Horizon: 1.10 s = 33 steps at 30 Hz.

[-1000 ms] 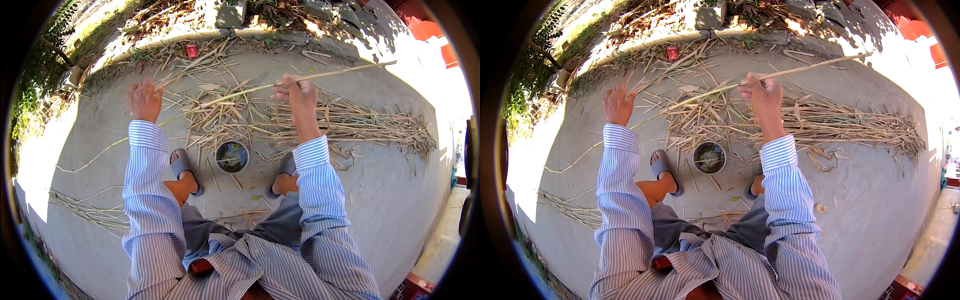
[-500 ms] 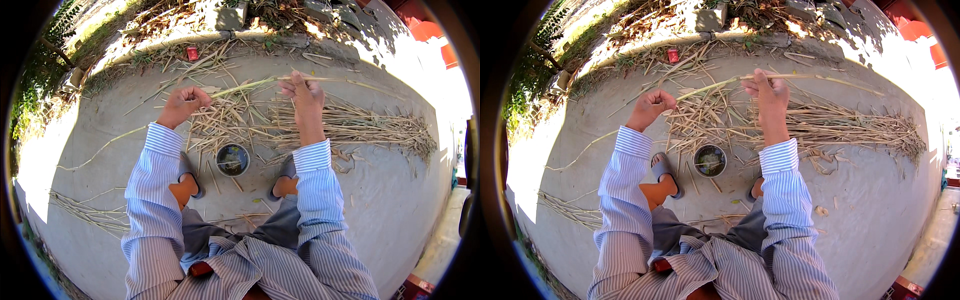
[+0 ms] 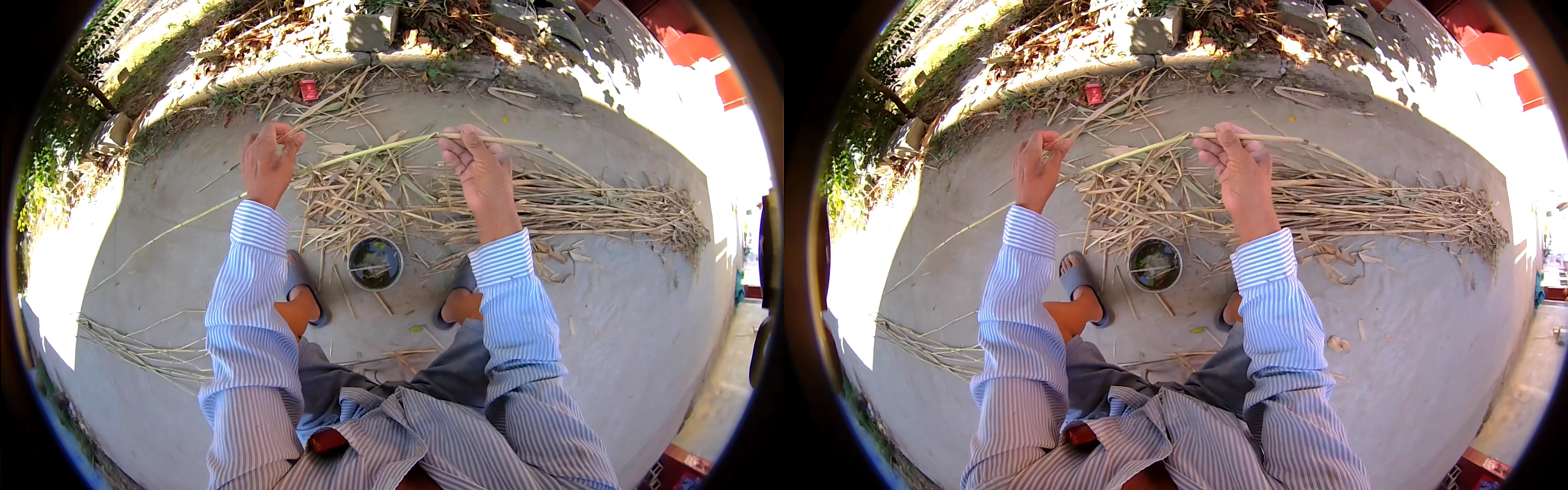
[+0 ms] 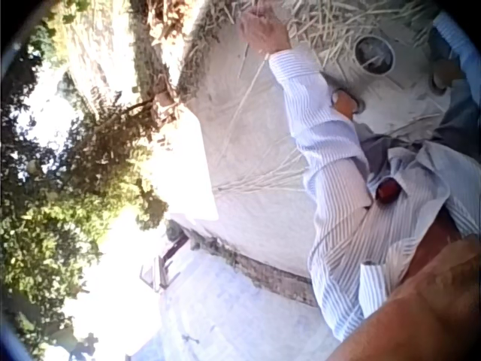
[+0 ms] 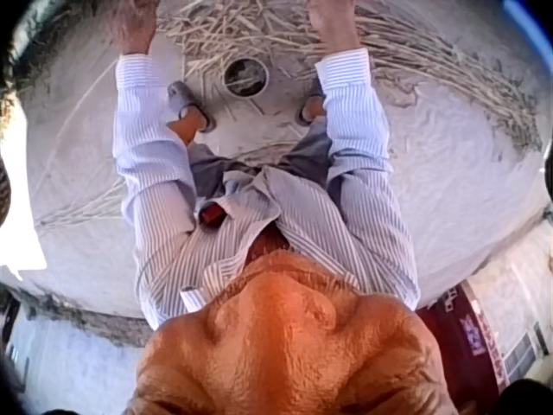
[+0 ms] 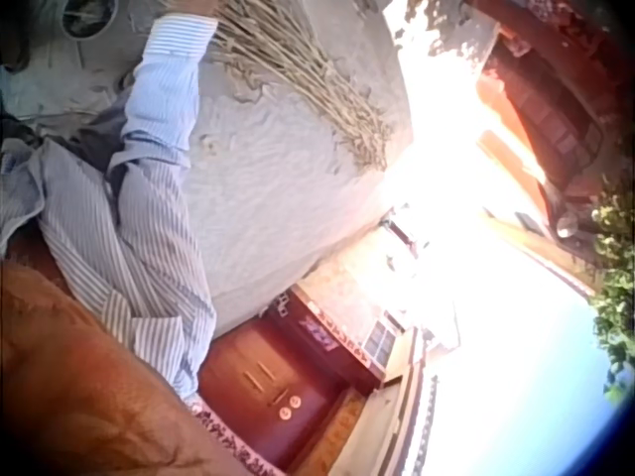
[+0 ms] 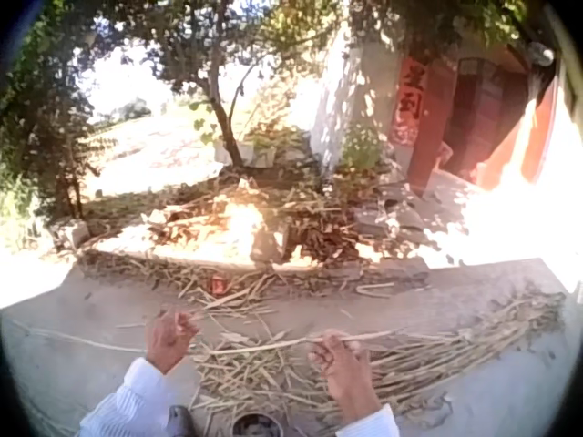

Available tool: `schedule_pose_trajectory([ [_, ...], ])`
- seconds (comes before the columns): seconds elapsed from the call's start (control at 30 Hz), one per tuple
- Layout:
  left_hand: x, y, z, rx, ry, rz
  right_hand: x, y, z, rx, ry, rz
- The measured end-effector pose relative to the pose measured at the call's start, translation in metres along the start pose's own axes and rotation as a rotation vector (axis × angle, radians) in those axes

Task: The person sits on the ground and repeatedly strips thin fibers from dried plant stalks by hand. The person places the stripped stalks into a metal bowl and discards the fibers onto the ground.

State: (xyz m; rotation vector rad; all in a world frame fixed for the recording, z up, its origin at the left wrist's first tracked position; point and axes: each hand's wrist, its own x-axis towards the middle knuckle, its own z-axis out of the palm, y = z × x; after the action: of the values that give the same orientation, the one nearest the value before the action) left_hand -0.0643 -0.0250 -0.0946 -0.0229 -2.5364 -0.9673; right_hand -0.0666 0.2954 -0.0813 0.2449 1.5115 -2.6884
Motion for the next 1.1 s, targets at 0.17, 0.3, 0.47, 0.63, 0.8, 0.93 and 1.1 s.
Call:
schedule_pose_trajectory([
  [0.17,-0.01,0.068,0.031,-0.195,-0.075,0.428,-0.013,0.022,0.03,0.052,-0.197,0.144],
  [0.3,-0.012,0.069,0.037,-0.321,-0.205,0.274,-0.011,0.027,0.029,0.092,-0.142,0.157],
  [0.47,-0.008,0.043,0.022,-0.551,-0.34,-0.086,0.005,-0.003,-0.009,0.112,0.074,0.082],
  [0.63,-0.008,0.034,0.024,-0.591,-0.371,-0.081,0.007,-0.009,-0.019,0.101,0.168,0.087],
  [0.8,-0.011,0.037,0.027,-0.419,-0.238,-0.022,0.008,-0.006,-0.017,0.087,0.209,0.103],
  [0.93,-0.013,0.035,0.03,-0.319,-0.117,0.067,0.006,-0.003,-0.011,0.099,0.193,0.113],
  [1.1,-0.007,0.032,0.028,-0.38,-0.03,-0.275,0.0,0.006,0.001,0.074,0.217,0.076],
])
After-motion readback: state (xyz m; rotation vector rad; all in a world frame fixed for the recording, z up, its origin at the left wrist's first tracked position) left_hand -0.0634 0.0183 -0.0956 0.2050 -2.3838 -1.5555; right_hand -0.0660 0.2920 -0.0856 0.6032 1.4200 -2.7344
